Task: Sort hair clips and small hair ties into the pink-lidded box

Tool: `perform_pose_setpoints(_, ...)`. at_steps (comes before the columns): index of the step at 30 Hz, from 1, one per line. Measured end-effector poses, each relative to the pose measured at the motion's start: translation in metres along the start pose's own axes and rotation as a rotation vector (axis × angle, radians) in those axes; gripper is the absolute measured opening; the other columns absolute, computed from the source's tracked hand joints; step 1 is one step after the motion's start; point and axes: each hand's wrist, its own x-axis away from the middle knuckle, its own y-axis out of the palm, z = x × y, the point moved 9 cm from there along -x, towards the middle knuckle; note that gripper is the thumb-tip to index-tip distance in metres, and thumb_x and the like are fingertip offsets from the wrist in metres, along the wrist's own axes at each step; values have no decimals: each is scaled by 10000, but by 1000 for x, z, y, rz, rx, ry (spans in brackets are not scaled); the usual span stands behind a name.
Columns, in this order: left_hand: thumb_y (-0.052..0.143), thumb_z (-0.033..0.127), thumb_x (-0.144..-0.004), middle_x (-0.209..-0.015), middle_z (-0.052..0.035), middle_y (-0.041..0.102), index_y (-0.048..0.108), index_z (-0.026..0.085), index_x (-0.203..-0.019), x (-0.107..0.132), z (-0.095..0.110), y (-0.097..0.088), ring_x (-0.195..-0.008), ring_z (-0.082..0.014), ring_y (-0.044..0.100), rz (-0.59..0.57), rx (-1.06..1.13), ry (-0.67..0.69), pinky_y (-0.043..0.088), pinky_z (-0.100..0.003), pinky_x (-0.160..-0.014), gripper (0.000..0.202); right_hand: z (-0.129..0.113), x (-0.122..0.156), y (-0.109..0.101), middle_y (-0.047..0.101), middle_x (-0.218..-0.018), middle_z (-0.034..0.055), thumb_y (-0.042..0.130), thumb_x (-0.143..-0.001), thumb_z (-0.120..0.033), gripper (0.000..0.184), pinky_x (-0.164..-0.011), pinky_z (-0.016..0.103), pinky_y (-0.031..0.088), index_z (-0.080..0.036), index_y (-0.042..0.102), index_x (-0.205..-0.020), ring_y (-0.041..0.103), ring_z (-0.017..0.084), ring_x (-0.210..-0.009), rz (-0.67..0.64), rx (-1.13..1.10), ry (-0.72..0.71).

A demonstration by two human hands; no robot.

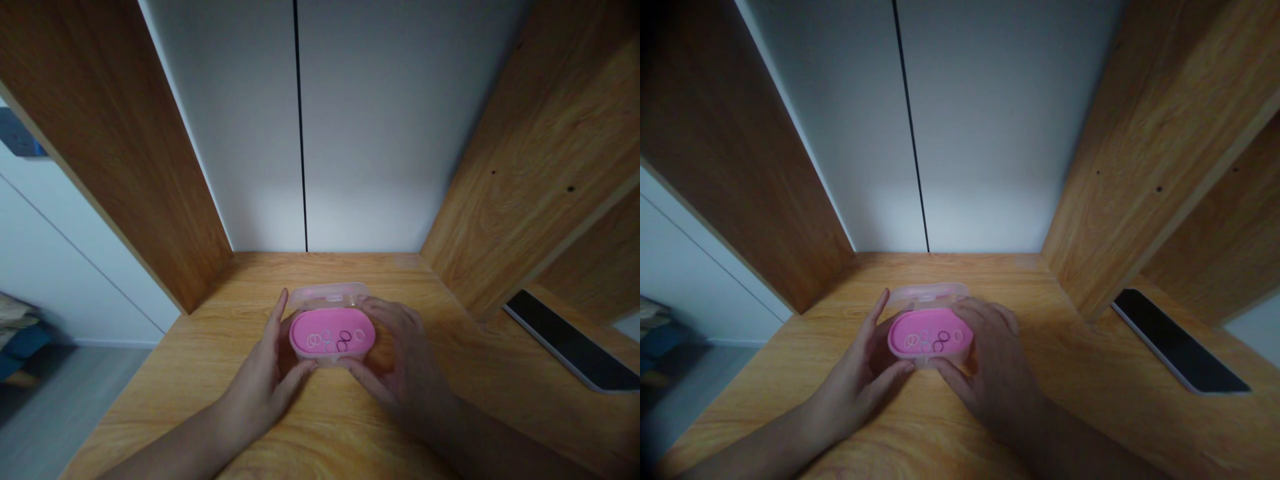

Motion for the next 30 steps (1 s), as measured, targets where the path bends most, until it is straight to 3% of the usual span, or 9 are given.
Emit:
perform_pose_setpoints(5,534,189,-970,-1494,-157,462,-104,321,-1563,-2,3,1,-1368,-276,488,-12,-17,11,370,-577,-1151,882,3,4,21,527,-1393,198,696,-854,-467,759,-1066,532,401,-127,346,-1436,486,339,-1304,-186,27,16)
perform_pose_setpoints(11,547,197,-956,-1459,-165,499,-93,285,-1570,-1,-1,0,-1328,-283,529,2,-82,0,422,-567,-1115,891,3,6,33,529,-1417,205,675,-876,-404,752,-1055,526,442,-130,316,-1478,506,334,-1306,-297,45,20)
perform_pose_setpoints(15,568,242,-949,-1470,-162,493,-31,279,-1579,1,-5,-5,-1330,-292,524,14,-191,-19,410,-572,-1119,870,6,8,36,523,-1430,190,640,-894,-311,679,-1067,535,445,-152,333,-1478,501,331,-1316,-325,34,44)
perform_pose_setpoints(21,611,325,-921,-1455,-166,505,224,218,-1534,-1,-3,-11,-1320,-315,513,27,-435,-58,415,-562,-1101,732,12,8,39,535,-1400,170,649,-904,-301,621,-1077,564,435,-170,357,-1435,492,326,-1307,-349,-12,85)
perform_pose_setpoints(26,669,359,-881,-1474,-158,492,190,247,-1543,-2,2,-9,-1317,-341,496,9,-554,-10,399,-582,-1077,824,11,8,40,508,-1412,161,658,-881,-283,611,-1095,553,426,-180,381,-1417,464,315,-1331,-365,-98,89)
perform_pose_setpoints(30,661,339,-890,-1472,-136,503,214,274,-1527,-1,0,-8,-1308,-336,497,12,-583,-7,387,-575,-1070,781,12,7,36,512,-1406,170,669,-873,-300,648,-1086,558,432,-177,360,-1430,477,321,-1322,-331,-124,103)
